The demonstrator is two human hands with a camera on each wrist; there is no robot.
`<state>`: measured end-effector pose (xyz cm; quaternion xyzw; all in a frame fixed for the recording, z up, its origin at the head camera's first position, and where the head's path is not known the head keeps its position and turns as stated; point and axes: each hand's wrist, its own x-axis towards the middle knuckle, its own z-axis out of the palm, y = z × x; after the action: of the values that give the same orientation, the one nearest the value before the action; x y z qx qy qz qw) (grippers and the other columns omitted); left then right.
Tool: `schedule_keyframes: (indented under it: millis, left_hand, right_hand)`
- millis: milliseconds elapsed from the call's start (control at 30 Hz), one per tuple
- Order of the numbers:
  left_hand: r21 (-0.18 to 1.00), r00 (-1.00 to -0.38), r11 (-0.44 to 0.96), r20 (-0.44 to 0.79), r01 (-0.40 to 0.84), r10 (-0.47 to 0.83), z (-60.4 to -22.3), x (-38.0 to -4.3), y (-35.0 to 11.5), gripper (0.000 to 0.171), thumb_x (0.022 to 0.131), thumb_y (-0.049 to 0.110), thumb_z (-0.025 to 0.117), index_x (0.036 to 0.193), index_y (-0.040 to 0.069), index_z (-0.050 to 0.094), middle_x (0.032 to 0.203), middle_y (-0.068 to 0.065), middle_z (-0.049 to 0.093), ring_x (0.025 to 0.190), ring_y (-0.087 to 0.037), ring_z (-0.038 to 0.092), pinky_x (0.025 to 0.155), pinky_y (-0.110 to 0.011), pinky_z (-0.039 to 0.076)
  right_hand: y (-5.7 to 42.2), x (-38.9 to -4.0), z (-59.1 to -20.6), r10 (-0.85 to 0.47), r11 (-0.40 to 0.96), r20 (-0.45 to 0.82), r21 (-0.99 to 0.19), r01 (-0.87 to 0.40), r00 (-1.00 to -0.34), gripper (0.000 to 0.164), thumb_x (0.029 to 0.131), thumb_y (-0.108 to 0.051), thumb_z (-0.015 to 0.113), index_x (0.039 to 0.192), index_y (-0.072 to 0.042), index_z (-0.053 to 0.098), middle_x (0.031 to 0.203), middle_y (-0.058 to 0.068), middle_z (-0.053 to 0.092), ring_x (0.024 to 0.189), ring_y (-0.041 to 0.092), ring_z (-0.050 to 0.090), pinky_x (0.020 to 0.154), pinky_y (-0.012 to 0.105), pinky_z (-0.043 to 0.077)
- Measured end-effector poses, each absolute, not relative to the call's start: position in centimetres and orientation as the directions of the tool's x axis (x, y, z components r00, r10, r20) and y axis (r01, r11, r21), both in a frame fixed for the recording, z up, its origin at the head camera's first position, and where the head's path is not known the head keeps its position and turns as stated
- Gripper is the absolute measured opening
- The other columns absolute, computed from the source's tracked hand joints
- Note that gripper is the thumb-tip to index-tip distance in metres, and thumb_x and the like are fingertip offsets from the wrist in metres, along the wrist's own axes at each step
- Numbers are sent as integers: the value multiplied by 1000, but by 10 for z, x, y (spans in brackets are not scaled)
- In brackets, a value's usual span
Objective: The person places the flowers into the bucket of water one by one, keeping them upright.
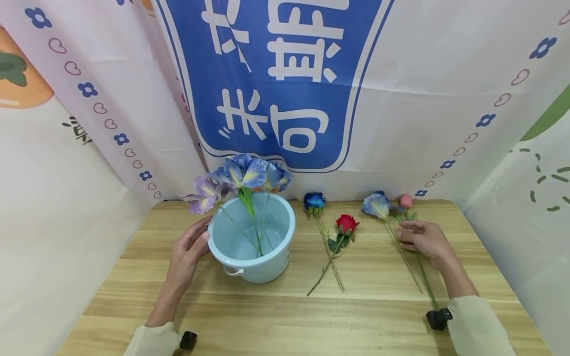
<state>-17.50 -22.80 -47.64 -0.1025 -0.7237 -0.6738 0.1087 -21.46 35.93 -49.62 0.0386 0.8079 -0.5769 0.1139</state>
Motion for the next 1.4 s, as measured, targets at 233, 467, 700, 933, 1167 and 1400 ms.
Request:
schedule_keyframes:
  millis: [233, 467, 700, 933, 1167, 1400]
  left_hand:
    - [951, -953, 64, 302, 301, 8, -477, -174, -228, 45, 109, 5, 57, 152, -7, 52, 144, -36, 60, 114, -7, 74, 94, -25, 67]
    - [952, -954, 59, 299, 299, 10, -476, -175, -227, 45, 109, 6, 58, 152, -6, 52, 143, -36, 60, 114, -8, 74, 95, -26, 67]
    - [953, -957, 83, 290, 290, 7, -475, -174, -228, 45, 110, 7, 57, 153, -5, 52, 145, -34, 60, 115, -6, 73, 96, -26, 66]
    - [955, -959, 91, 284, 283, -1, -476, -175, -228, 45, 110, 9, 58, 153, -3, 53, 144, -33, 62, 114, -5, 73, 93, -24, 67]
    - [957, -961, 100, 276, 274, -3, -476, -175, -229, 45, 111, 11, 58, 153, -2, 54, 144, -32, 62, 113, -4, 73, 93, -24, 67]
    - [956, -960, 93, 280, 279, 5, -476, -176, -229, 45, 111, 11, 57, 154, -2, 53, 145, -32, 61, 113, -4, 73, 93, -23, 67]
  right_hand:
    - [355, -216, -494, -69, 373, -276, -898, 232, -959, 62, 105, -13, 70, 151, 19, 44, 110, -2, 81, 92, 3, 77, 86, 29, 70]
    - [350, -215, -492, -58, 379, -290, -891, 248, -955, 60, 104, -8, 70, 151, 19, 45, 109, 0, 82, 90, 4, 78, 83, 29, 70]
    - [344, -208, -481, -78, 355, -237, -914, 195, -968, 61, 103, -5, 71, 151, 19, 44, 110, -5, 82, 94, 3, 77, 84, 27, 70]
    - [325, -200, -454, -91, 330, -153, -937, 115, -984, 63, 105, -12, 70, 154, 16, 42, 108, -22, 75, 100, -1, 75, 91, 30, 69]
    - [300, -191, -425, -112, 280, -83, -959, 49, -990, 61, 104, -9, 71, 153, 15, 43, 109, -22, 75, 102, -1, 74, 90, 26, 68]
    - [275, -179, -401, -112, 278, 28, -959, -58, -993, 52, 101, -8, 74, 146, 11, 54, 111, -21, 75, 103, 1, 75, 88, 25, 69]
